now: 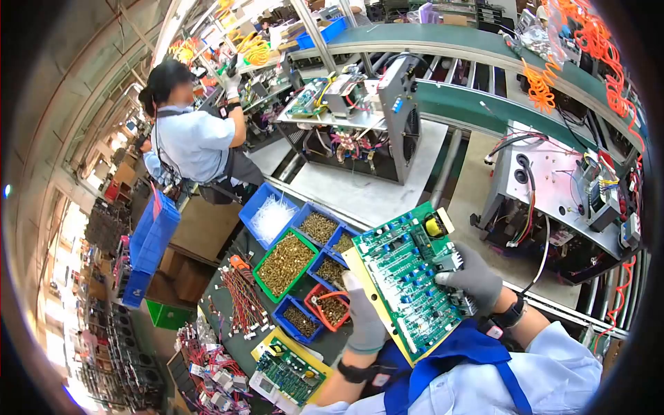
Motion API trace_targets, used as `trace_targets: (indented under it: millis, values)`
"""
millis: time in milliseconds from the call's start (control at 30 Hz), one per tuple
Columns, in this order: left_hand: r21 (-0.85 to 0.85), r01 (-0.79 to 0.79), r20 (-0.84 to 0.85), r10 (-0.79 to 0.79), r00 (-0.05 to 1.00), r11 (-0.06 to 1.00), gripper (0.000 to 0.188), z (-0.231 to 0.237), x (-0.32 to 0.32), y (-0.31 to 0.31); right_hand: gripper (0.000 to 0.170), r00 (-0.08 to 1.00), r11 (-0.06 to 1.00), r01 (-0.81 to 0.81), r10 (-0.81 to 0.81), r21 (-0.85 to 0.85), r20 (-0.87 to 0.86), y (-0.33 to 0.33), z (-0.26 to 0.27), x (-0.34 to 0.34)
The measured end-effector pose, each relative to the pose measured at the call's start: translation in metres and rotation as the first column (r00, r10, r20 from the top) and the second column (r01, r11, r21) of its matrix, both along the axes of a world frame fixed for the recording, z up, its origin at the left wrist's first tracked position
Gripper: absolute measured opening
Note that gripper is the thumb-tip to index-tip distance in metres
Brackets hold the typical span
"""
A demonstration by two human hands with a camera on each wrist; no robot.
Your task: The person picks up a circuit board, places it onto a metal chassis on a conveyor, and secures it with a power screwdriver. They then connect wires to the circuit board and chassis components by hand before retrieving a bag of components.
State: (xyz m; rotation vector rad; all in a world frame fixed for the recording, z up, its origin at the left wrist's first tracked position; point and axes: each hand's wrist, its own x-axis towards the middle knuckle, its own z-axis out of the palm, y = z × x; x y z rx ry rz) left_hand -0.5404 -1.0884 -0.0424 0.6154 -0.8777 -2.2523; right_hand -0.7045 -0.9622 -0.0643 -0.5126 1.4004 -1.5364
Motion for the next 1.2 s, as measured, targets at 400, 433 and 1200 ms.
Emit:
trace_targets:
  millis: [400, 433, 1200]
  values:
    - [-0.146, 0.088, 0.125, -0.07, 0.99, 0.985, 0.05, -0.028, -0.103, 0.094, 0.075, 0.917, 0.975, 0.22, -0.192, 0.042, -0.35, 0.151, -0.01, -0.082]
    - [-0.141, 0.096, 0.123, -0.079, 0.989, 0.985, 0.05, -0.034, -0.109, 0.098, 0.075, 0.915, 0.973, 0.228, -0.197, 0.047, -0.353, 0.158, -0.006, -0.084]
    - [-0.425, 0.428, -0.179, -0.538, 0.824, 0.797, 0.07, -0.047, -0.164, 0.076, 0.082, 0.626, 0.781, 0.607, -0.354, 0.149, -0.695, 0.163, -0.01, -0.035]
